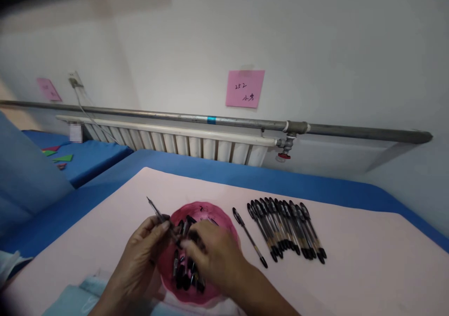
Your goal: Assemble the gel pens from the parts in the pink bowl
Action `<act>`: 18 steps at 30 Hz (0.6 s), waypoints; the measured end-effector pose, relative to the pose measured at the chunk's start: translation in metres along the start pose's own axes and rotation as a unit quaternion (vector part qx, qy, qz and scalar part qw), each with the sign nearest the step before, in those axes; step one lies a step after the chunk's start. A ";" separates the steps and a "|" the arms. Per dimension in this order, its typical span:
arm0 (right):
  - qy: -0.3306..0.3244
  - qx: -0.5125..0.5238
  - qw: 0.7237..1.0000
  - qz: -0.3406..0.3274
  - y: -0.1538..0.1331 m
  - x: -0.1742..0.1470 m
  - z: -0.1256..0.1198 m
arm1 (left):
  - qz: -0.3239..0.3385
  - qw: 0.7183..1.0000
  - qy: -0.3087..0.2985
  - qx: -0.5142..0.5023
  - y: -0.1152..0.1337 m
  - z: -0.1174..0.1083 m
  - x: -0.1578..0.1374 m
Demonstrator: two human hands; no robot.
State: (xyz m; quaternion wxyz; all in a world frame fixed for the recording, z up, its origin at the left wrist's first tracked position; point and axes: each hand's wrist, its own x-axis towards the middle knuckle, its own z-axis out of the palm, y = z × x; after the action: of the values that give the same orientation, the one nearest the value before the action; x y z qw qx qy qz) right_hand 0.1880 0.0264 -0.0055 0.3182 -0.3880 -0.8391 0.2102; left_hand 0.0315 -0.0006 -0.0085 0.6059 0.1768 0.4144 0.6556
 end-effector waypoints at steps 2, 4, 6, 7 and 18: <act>0.063 0.020 0.997 0.040 0.009 0.007 -0.016 | 0.009 1.000 0.013 0.020 0.003 0.001 -0.001; 0.111 0.011 0.990 0.091 0.021 0.012 -0.031 | 0.004 0.999 0.014 0.035 0.005 0.001 -0.002; 0.108 -0.027 0.986 0.123 0.033 0.014 -0.040 | -0.005 0.999 0.010 0.041 0.005 0.001 -0.003; 0.090 -0.056 0.985 0.135 0.038 0.013 -0.043 | -0.008 0.999 0.009 0.042 0.005 0.001 -0.004; -0.026 -0.183 0.980 0.077 0.029 0.009 -0.035 | -0.019 0.993 0.000 0.115 0.007 0.003 -0.009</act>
State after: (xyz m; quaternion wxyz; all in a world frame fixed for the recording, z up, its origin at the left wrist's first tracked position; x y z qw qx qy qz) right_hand 0.2230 0.0549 0.0049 0.2024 -0.4978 -0.8389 0.0867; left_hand 0.0308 -0.0073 0.0004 0.5936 0.2370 0.4904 0.5924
